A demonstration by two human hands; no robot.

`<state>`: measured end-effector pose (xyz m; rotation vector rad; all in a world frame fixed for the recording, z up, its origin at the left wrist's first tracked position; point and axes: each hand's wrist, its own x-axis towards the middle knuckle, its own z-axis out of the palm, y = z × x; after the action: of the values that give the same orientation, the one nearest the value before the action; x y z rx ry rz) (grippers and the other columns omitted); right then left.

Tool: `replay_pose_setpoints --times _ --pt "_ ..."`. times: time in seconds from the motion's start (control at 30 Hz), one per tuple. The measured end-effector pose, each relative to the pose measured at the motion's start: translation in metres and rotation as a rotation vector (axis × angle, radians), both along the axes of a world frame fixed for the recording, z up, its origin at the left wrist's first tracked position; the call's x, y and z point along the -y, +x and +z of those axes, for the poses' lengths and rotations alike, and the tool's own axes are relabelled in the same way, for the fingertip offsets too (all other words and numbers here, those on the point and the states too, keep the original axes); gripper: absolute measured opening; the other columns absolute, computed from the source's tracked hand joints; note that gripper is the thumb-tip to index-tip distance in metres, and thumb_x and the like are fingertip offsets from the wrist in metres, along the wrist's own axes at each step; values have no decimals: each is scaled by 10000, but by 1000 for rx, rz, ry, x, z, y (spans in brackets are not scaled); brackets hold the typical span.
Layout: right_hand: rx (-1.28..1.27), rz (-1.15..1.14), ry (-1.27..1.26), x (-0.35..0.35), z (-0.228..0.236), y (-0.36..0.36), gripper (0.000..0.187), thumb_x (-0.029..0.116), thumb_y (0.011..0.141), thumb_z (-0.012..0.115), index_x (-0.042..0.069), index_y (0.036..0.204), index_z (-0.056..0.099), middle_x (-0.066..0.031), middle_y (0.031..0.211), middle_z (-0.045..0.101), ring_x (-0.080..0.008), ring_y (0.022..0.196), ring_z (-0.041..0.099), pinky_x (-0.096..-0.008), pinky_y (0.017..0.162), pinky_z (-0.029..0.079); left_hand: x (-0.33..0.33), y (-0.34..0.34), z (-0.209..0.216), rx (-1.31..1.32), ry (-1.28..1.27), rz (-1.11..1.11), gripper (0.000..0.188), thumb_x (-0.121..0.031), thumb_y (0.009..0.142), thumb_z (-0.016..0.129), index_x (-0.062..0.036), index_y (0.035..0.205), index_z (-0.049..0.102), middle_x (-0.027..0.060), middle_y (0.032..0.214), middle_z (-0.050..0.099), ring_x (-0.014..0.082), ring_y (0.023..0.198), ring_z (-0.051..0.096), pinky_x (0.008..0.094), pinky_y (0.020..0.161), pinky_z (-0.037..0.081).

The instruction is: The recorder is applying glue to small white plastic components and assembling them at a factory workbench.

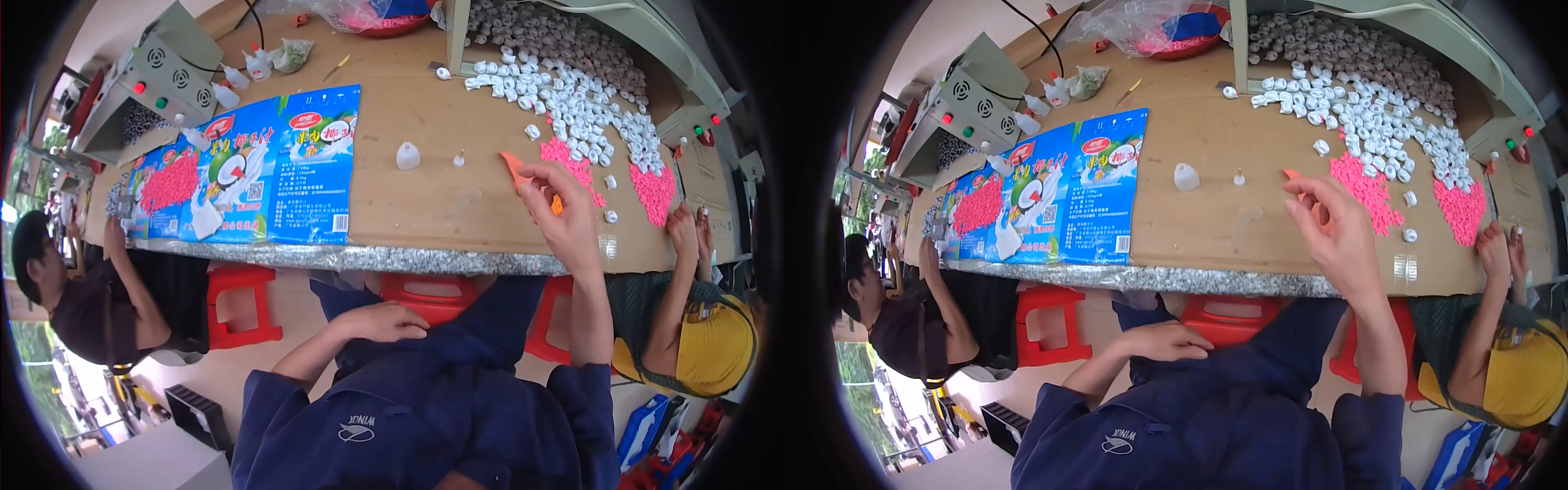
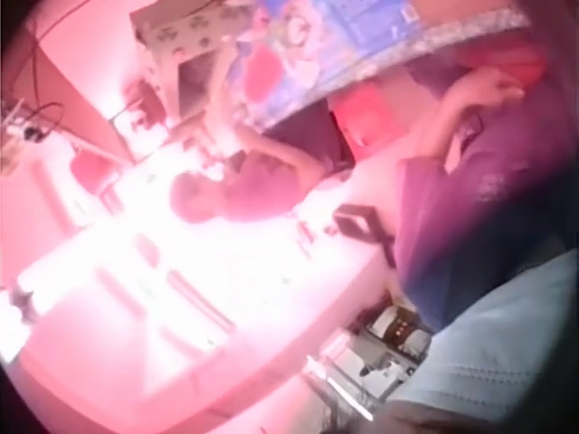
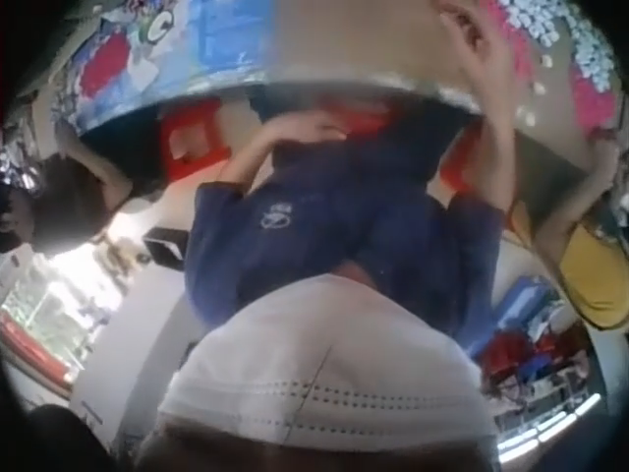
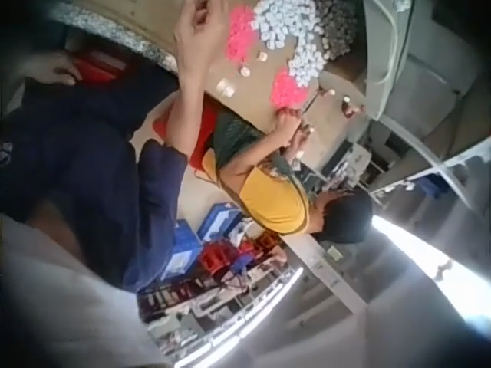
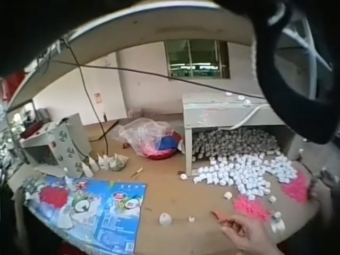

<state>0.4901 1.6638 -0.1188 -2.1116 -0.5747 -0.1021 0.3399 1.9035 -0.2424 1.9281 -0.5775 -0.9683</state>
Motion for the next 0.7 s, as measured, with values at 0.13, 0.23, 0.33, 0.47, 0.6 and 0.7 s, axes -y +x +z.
replay_pose_setpoints --times 0.13,0.23,0.33,0.47,0.6,0.7 --pt "-120 52 91 4 11 7 175 108 856 565 -23 967 604 -9 811 580 -57 714 510 -208 639 417 -22 29 79 12 -283 609 182 -125 841 608 12 961 613 56 837 644 96 736 600 224 665 477" --pt "-181 87 2 -32 27 38 197 146 863 568 -27 943 615 -11 783 589 -58 725 515 -210 652 424 -40 71 72 355 -183 928 197 -108 816 632 20 962 593 44 797 605 81 725 564 219 652 471" --pt "-100 240 -40 -77 29 91 221 177 856 582 -29 924 625 -11 775 600 -64 724 522 -217 652 431 -55 110 56 583 -175 1017 383 -85 727 710 17 1057 543 44 885 568 85 752 542 222 652 472" --pt "-96 315 -216 -153 33 147 225 199 833 591 -13 898 626 -17 751 601 -73 684 527 -232 622 436 -36 144 28 660 -66 920 624 -168 625 794 -21 1151 491 99 975 559 172 828 563 311 725 485" --pt "-30 404 -301 -229 12 203 223 203 784 598 8 882 643 -89 778 650 -144 734 602 -292 666 463 -19 156 21 799 -47 880 561 -185 643 768 -34 1126 526 140 1014 581 268 875 573 372 765 471" --pt "-99 411 -291 -282 -2 221 223 204 770 597 11 871 647 -96 789 655 -157 738 607 -299 668 465 -30 157 11 836 -79 919 404 -161 686 723 -29 1041 585 144 963 604 298 867 560 369 751 469"
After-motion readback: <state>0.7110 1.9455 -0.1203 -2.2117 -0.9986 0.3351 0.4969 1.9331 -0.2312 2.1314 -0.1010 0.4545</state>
